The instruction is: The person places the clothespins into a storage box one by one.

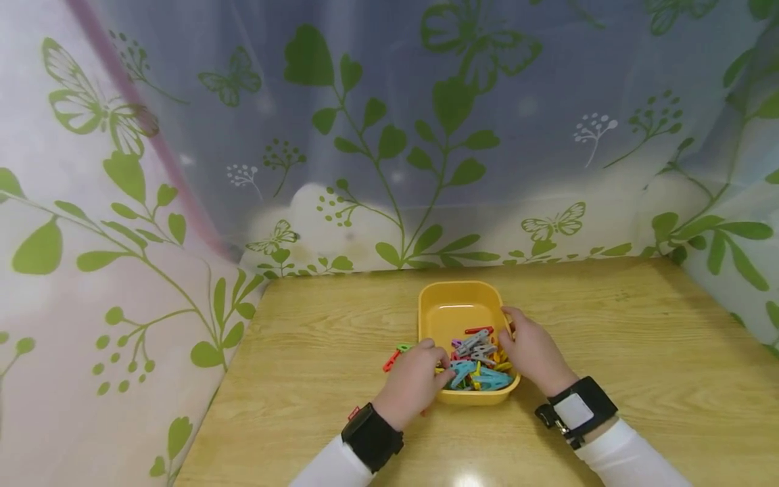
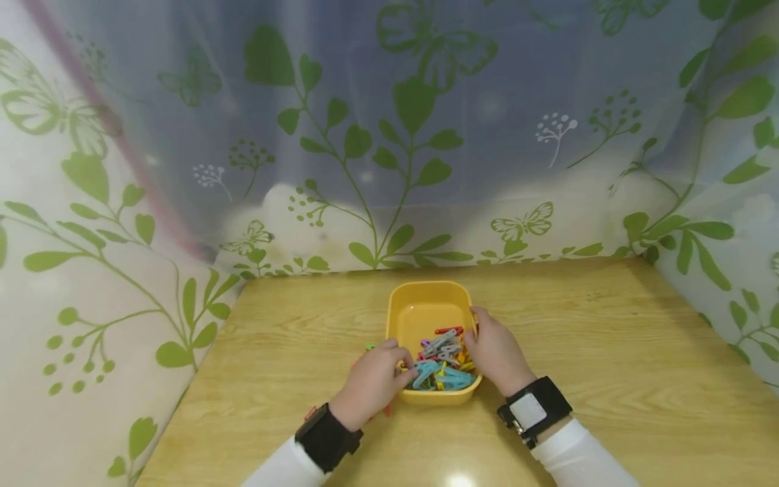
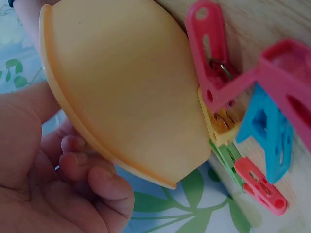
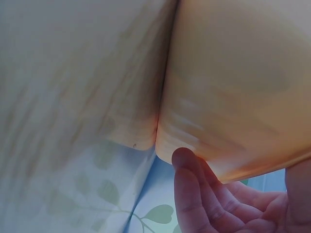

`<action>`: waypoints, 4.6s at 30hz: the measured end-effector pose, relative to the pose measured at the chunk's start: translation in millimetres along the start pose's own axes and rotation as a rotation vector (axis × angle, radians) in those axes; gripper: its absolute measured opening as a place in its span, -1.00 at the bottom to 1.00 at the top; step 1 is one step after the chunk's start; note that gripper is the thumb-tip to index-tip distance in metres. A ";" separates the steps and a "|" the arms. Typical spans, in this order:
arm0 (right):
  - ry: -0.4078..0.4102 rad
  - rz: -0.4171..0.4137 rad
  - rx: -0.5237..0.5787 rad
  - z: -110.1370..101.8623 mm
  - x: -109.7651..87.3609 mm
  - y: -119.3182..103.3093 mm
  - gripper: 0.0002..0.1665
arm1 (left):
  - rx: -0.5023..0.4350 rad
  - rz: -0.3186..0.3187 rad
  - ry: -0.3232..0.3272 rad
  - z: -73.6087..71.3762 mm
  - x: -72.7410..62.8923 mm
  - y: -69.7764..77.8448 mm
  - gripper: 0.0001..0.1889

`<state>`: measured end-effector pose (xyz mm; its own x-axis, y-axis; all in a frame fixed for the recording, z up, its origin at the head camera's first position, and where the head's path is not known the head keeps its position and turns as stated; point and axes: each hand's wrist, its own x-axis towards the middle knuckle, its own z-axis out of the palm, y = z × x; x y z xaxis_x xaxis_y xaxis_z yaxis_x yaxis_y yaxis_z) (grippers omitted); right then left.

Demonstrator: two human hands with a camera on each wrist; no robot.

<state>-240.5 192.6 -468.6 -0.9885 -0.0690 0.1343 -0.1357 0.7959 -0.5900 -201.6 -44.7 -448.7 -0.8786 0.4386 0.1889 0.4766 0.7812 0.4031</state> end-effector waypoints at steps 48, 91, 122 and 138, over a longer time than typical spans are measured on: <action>-0.022 0.023 -0.006 -1.3 1.6 0.5 -0.35 | 0.085 -0.113 -0.113 -12.7 5.9 -75.1 -0.82; -0.015 0.014 0.000 -1.2 1.1 1.7 -0.35 | 0.039 0.056 -0.045 -25.4 28.0 -10.7 -0.92; -0.014 0.015 0.009 0.4 2.1 3.3 -0.35 | 0.009 -0.012 -0.017 -25.6 22.3 -37.4 -0.90; -0.024 0.024 0.017 -1.2 1.9 3.4 -0.35 | 0.076 -0.063 -0.056 -21.4 19.0 -67.9 -0.96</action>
<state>-242.7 195.9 -469.4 -0.9928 -0.0647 0.1004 -0.1126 0.7870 -0.6066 -251.3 -98.9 -453.3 -0.9050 0.4099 0.1142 0.4231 0.8386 0.3432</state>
